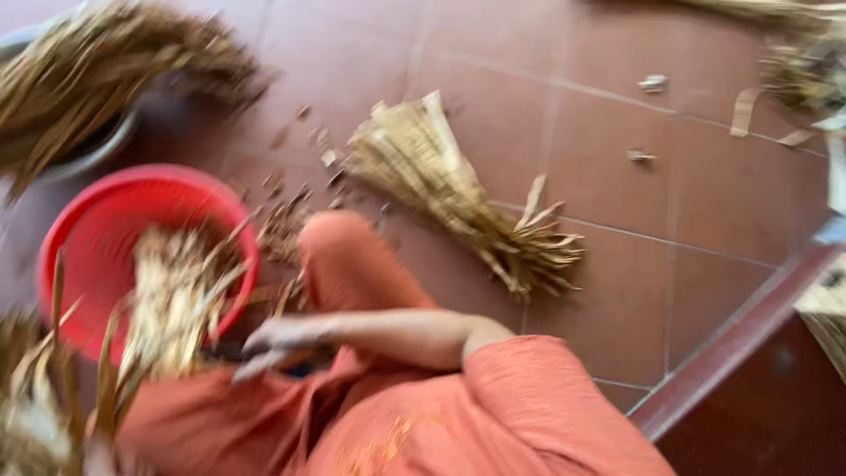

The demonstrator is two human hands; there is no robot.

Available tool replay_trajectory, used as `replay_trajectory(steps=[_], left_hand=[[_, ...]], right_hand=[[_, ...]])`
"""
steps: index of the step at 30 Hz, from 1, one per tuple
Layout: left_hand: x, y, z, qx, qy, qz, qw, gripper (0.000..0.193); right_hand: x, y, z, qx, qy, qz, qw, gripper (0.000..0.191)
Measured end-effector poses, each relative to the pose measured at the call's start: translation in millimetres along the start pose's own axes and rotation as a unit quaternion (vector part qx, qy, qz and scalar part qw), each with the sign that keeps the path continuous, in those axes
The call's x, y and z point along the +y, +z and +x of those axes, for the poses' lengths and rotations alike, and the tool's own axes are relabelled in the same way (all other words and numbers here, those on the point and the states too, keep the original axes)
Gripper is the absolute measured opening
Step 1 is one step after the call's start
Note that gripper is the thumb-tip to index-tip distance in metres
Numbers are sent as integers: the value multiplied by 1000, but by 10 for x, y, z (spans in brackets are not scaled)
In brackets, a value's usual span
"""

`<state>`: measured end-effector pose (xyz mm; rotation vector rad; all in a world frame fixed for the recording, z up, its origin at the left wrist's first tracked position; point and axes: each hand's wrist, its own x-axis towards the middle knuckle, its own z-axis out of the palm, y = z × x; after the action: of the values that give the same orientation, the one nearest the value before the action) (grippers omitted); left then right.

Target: The person sits on a tiled floor and uses scissors to trim the ends of dried plant stalks. They gather the trimmed stalks into a bundle, align them, and tie the bundle with a strip of material. The finished bundle is placed on the floor.

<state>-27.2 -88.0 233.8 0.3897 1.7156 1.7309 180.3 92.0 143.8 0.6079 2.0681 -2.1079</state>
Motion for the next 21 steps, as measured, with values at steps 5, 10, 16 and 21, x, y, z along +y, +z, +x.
replay_trajectory(steps=[5, 10, 16, 21], left_hand=[[-34, -79, -90, 15, -35, -69, 997, 33], [-127, -16, -129, -9, -17, -128, 992, 39], [-78, -6, -178, -4, -13, -155, 988, 31], [-57, -43, -237, -18, 0, -149, 989, 34]], right_hand=[[84, -64, -74, 55, -98, 49, 992, 24], [138, -242, -74, 155, -41, 108, 981, 25], [85, -444, -154, 94, -117, 180, 972, 46], [52, -441, -52, 98, -111, 221, 964, 77]])
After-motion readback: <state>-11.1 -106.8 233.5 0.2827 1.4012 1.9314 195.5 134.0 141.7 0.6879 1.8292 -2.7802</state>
